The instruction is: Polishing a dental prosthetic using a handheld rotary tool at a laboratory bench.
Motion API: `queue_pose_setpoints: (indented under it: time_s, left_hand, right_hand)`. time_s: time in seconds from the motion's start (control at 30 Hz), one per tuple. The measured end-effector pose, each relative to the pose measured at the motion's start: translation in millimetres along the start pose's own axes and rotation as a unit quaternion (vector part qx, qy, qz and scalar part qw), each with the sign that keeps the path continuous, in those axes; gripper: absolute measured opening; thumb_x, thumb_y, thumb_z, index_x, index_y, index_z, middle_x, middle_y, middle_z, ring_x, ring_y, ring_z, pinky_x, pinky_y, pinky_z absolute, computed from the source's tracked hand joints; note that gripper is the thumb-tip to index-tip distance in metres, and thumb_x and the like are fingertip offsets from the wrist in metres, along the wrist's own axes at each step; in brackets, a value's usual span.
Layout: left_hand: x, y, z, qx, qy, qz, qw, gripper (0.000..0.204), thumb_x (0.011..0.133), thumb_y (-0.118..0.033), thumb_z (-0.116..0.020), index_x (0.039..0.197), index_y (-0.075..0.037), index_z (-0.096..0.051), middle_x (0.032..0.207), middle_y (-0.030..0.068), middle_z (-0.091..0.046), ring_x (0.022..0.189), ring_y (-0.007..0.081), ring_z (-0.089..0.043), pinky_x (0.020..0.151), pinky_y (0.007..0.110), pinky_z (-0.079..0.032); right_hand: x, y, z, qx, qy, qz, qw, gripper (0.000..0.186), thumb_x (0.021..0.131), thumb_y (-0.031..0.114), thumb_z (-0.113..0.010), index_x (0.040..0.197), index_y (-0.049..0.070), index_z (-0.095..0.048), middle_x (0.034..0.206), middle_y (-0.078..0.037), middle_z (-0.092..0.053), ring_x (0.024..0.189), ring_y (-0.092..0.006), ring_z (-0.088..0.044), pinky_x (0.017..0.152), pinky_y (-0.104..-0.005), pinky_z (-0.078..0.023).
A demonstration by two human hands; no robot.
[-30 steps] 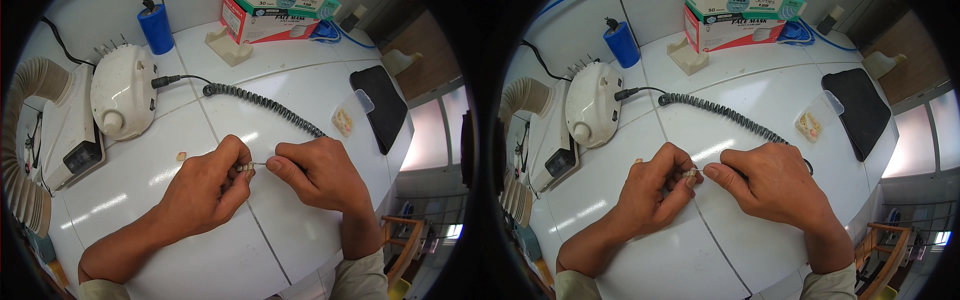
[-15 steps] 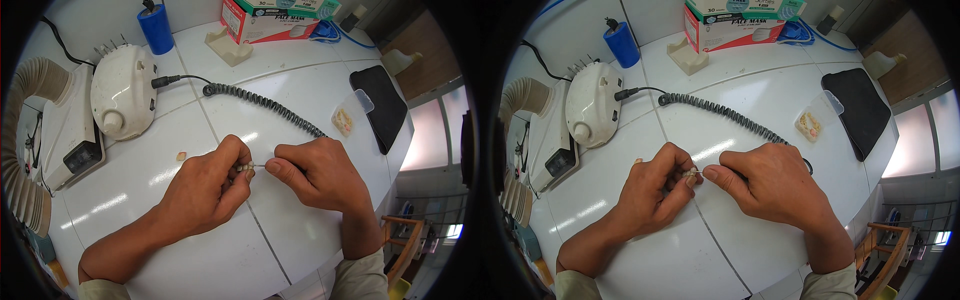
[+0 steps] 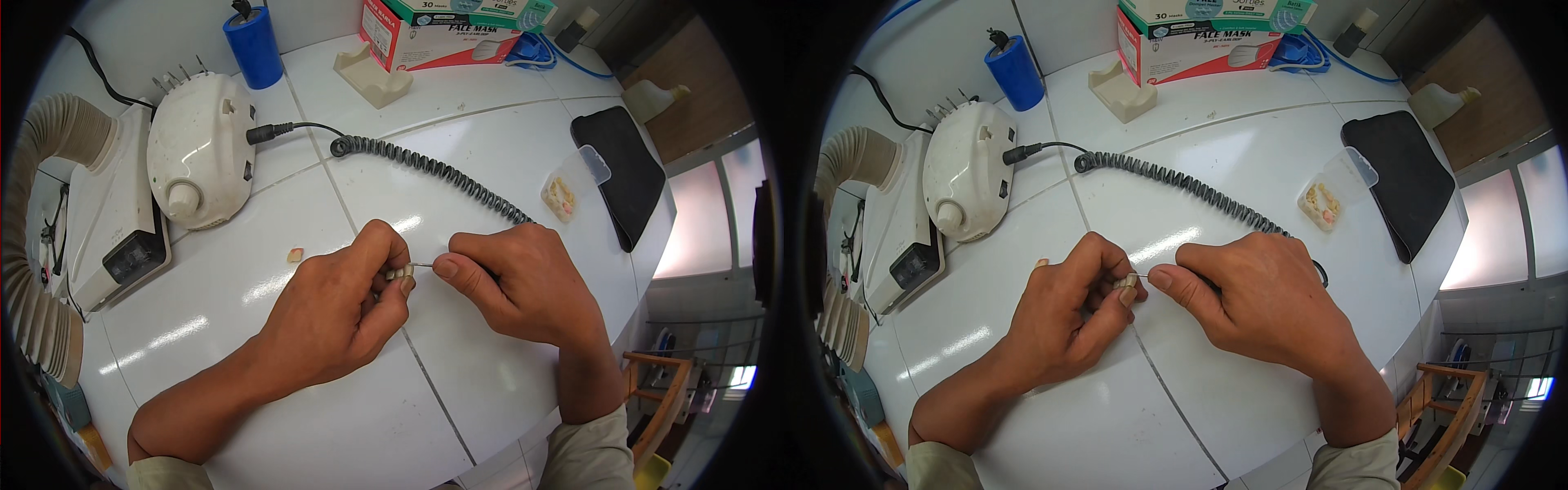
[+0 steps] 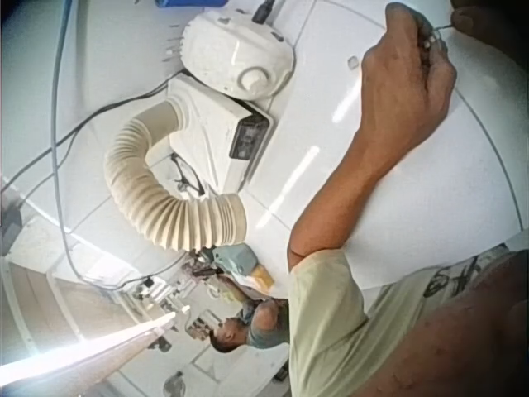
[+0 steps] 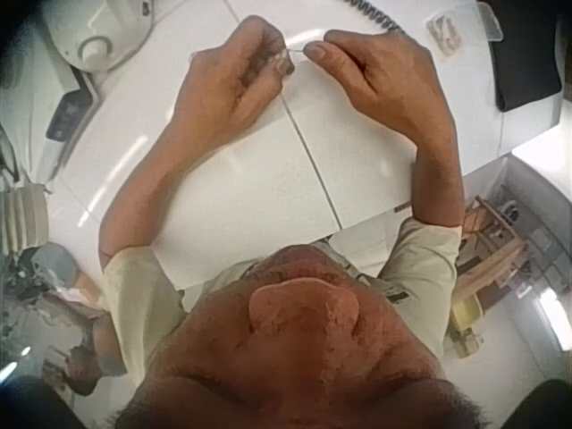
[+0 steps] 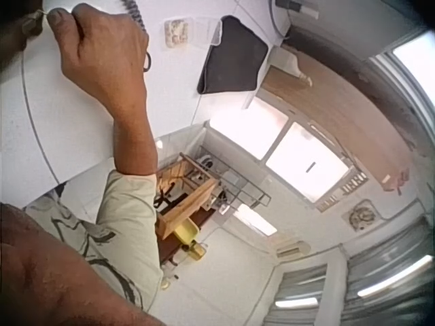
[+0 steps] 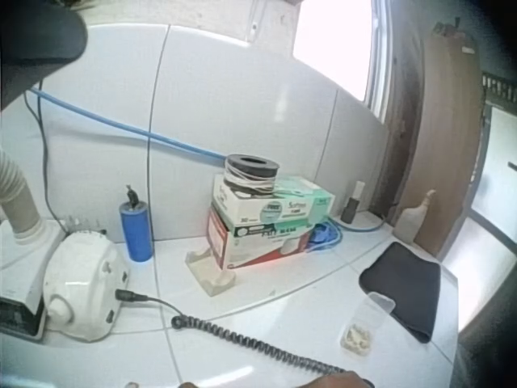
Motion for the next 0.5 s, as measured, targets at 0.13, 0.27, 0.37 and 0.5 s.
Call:
queue_pose_setpoints:
  time_s: [0.13, 0.27, 0.37, 0.5]
  left_hand:
    - [-0.1, -0.9, -0.1, 0.000, -0.003, -0.005, 1.000, 0.014, 0.105, -0.002, -0.065, 0.114, 0.000, -0.055, 0.092, 0.0121, -0.079, 0.080, 0.0169, -0.080, 0.069, 0.029, -0.061]
    - [0.0, 1.1, -0.6, -0.005, -0.002, -0.001, 1.000, 0.013, 0.106, -0.002, -0.065, 0.114, 0.000, -0.055, 0.092, 0.0117, -0.079, 0.080, 0.0168, -0.080, 0.069, 0.029, -0.061]
    - [0.4, -0.7, -0.1, -0.002, 0.000, 0.001, 1.000, 0.013, 0.106, -0.003, -0.065, 0.113, 0.000, -0.054, 0.092, 0.0116, -0.079, 0.080, 0.0165, -0.080, 0.070, 0.029, -0.061]
    - [0.1, -0.2, -0.2, -0.002, 0.001, 0.005, 1.000, 0.013, 0.106, -0.003, -0.065, 0.113, 0.000, -0.055, 0.091, 0.0114, -0.078, 0.080, 0.0164, -0.080, 0.070, 0.029, -0.061]
  right_hand:
    - [-1.0, -0.7, 0.9, 0.001, 0.003, 0.008, 1.000, 0.049, 0.113, 0.046, -0.064, 0.082, 0.008, -0.075, 0.060, -0.014, -0.063, 0.057, -0.0391, -0.063, 0.059, -0.0484, -0.047]
    - [-0.6, -1.2, -0.5, 0.003, -0.003, -0.004, 1.000, 0.049, 0.112, 0.046, -0.064, 0.083, 0.008, -0.076, 0.061, -0.014, -0.064, 0.057, -0.0390, -0.063, 0.059, -0.0480, -0.047]
    - [-2.1, -2.5, -2.3, 0.009, -0.024, 0.041, 0.999, 0.044, 0.112, 0.035, -0.068, 0.078, 0.006, -0.068, 0.058, -0.014, -0.054, 0.050, -0.0329, -0.049, 0.054, -0.0426, -0.038]
    - [-1.9, -2.4, -2.3, 0.008, -0.030, 0.035, 0.999, 0.044, 0.112, 0.035, -0.068, 0.078, 0.006, -0.068, 0.058, -0.013, -0.055, 0.050, -0.0331, -0.049, 0.054, -0.0427, -0.039]
Point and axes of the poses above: each hand's wrist, its own x-axis towards the middle knuckle, its own z-axis out of the back of the hand, y = z × x, the point moved 2 cm from there along x, towards the middle knuckle
